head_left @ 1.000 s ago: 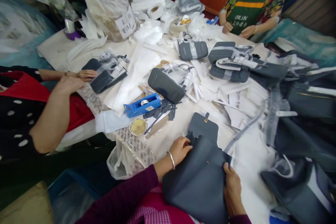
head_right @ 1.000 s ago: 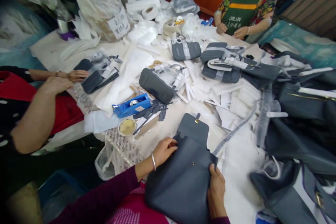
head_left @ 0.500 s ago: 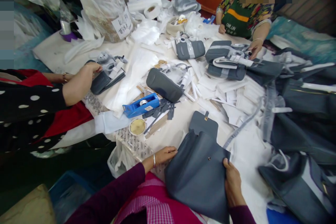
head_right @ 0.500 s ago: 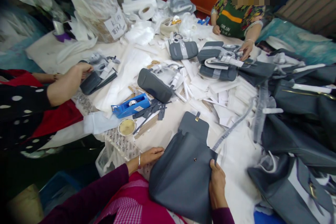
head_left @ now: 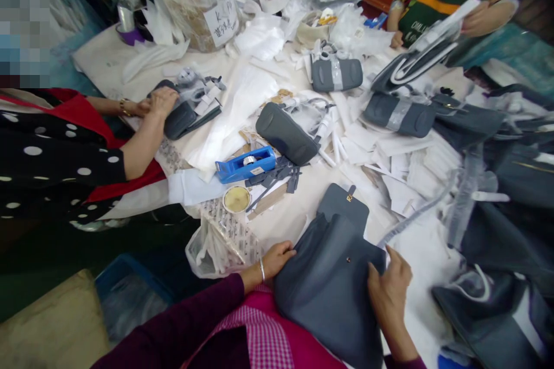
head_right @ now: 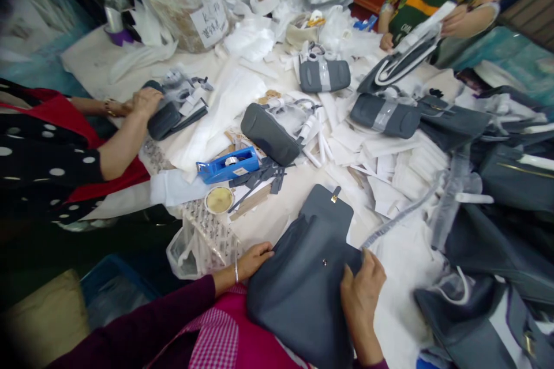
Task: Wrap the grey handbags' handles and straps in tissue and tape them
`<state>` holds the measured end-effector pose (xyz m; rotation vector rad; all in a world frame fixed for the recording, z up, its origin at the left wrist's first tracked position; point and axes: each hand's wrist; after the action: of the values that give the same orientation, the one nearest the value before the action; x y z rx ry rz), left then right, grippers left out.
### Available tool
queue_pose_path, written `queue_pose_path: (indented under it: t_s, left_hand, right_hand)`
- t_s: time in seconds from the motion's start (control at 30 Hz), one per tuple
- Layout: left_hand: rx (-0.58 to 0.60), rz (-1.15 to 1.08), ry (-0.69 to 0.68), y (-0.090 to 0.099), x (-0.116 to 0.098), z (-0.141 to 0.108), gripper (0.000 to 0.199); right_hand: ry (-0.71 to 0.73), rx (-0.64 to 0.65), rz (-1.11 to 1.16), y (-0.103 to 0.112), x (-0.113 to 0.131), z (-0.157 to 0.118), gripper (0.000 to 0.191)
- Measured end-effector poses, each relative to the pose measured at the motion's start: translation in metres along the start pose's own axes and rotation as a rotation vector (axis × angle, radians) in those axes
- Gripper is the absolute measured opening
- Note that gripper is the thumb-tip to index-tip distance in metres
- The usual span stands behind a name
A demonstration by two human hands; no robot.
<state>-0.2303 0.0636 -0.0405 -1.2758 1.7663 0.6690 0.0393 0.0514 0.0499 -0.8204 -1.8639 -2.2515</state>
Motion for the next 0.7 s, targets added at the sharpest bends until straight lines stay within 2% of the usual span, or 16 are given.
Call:
queue_pose_path:
  t_s: [0.03, 0.07, 0.1, 0.13, 0.2, 0.27, 0.37, 0.43, 0.53, 0.7]
  left_hand:
    - [-0.004, 0.001, -0.001, -0.001, 0.001, 0.000, 0.032]
    - [-0.005, 0.002, -0.004, -0.001, 0.001, 0.001, 0.032]
    - [-0.004, 0.003, -0.009, -0.001, 0.002, 0.001, 0.032]
    - [-0.002, 0.005, -0.015, -0.001, 0.002, 0.001, 0.032]
    - [0.003, 0.018, -0.029, -0.001, 0.002, 0.000, 0.032]
    - [-0.003, 0.040, -0.040, -0.001, 0.002, 0.000, 0.031]
    - [-0.042, 0.080, -0.047, -0.002, 0.004, 0.000, 0.028]
    - [-0.076, 0.097, -0.039, -0.004, 0.008, 0.002, 0.025]
    - [-0.100, 0.090, -0.005, -0.003, 0.017, 0.005, 0.025]
    - [-0.049, -0.015, 0.052, 0.006, 0.031, -0.001, 0.027]
  right_hand:
    - [0.230, 0.059, -0.015, 0.003, 0.018, 0.004, 0.058]
    - [0.447, 0.184, -0.014, 0.006, 0.037, 0.007, 0.060]
    - [0.642, 0.363, -0.009, 0.008, 0.058, 0.010, 0.063]
    - [0.807, 0.550, -0.009, 0.008, 0.079, 0.012, 0.066]
    - [1.012, 0.837, -0.022, 0.005, 0.113, 0.015, 0.065]
    - [1.098, 1.014, -0.052, -0.001, 0.134, 0.016, 0.056]
    - [1.162, 1.143, -0.099, -0.008, 0.143, 0.021, 0.035]
    - [1.182, 1.167, -0.126, -0.011, 0.143, 0.026, 0.027]
    - [1.180, 1.188, -0.183, -0.021, 0.146, 0.031, 0.027]
    - [1.228, 1.218, -0.231, -0.053, 0.152, 0.029, 0.028]
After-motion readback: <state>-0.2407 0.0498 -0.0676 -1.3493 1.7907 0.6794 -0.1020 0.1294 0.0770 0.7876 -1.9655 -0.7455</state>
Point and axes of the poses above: each hand's wrist, its own z-axis towards the middle knuckle, its own y-axis out of the back of the hand, x = y × z, and after that the axes turned 6 degrees about -x, right-handed
